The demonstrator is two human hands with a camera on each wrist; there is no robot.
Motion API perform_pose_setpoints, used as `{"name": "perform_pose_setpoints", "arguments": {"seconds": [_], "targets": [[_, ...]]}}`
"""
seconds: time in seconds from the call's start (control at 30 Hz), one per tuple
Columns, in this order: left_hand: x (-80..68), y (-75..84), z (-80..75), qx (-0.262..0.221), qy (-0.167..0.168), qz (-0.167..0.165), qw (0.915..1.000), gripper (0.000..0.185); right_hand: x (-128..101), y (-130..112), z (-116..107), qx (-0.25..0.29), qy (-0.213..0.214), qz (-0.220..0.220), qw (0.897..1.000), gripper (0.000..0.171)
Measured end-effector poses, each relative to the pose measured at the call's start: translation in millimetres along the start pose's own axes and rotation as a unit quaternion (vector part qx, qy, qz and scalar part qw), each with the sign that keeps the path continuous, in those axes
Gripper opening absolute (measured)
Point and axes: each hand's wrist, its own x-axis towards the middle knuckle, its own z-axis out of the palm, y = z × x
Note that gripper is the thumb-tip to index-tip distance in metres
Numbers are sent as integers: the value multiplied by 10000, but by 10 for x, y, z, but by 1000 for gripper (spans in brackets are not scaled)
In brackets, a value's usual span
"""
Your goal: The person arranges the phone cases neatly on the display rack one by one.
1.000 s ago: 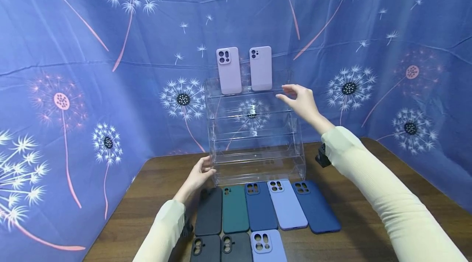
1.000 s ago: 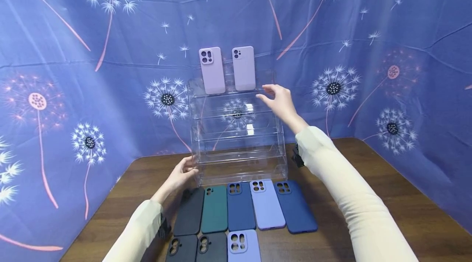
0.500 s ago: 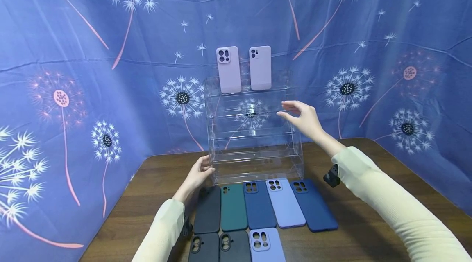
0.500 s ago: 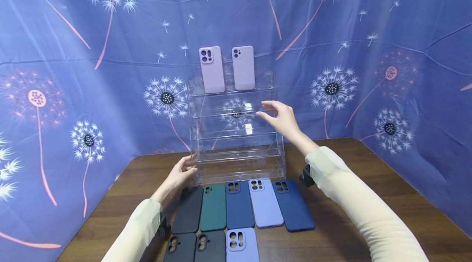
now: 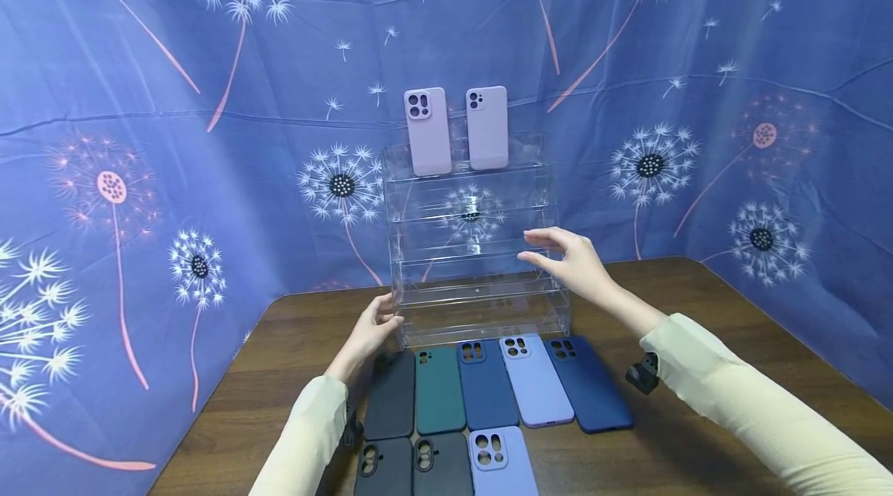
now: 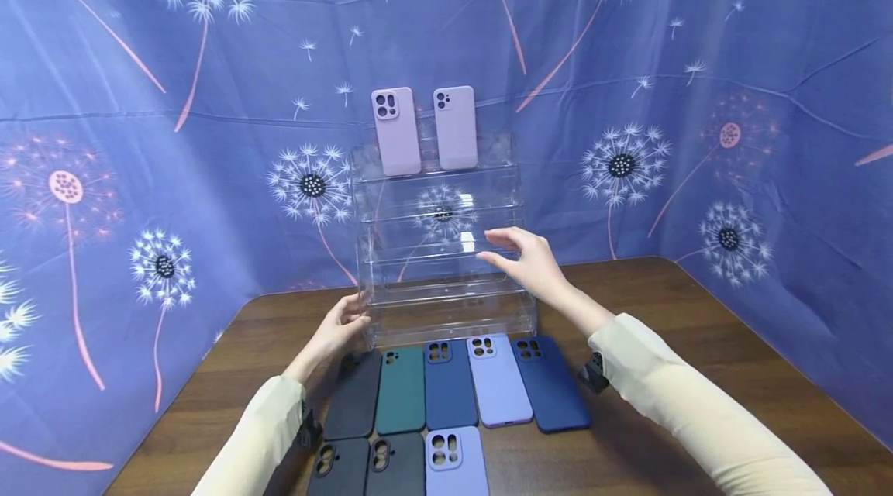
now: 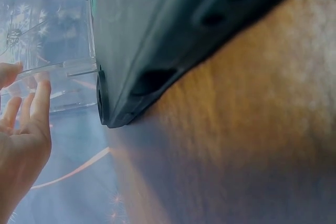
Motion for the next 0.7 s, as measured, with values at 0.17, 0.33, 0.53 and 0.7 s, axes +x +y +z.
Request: {"name": "perform_pose_setpoints", "arguments": {"seconds": [0.17,0.33,0.53,0.7], "targets": [[-5,20,-7,69,-12,11,10000,52,-212,-9,25,-22,-250,11,9997,43],[33,42,-6,110,-76,60,9999,52,-369,-23,68,68,-384,41,9992,41],[17,-20,-28,127,-95,598,9981,50,-542,-89,164,319,-743,56,9967,41],[-19,-28,-51,29,-90,441,9990,49,-678,-137,246,462,-958,57,9943,39]]}}
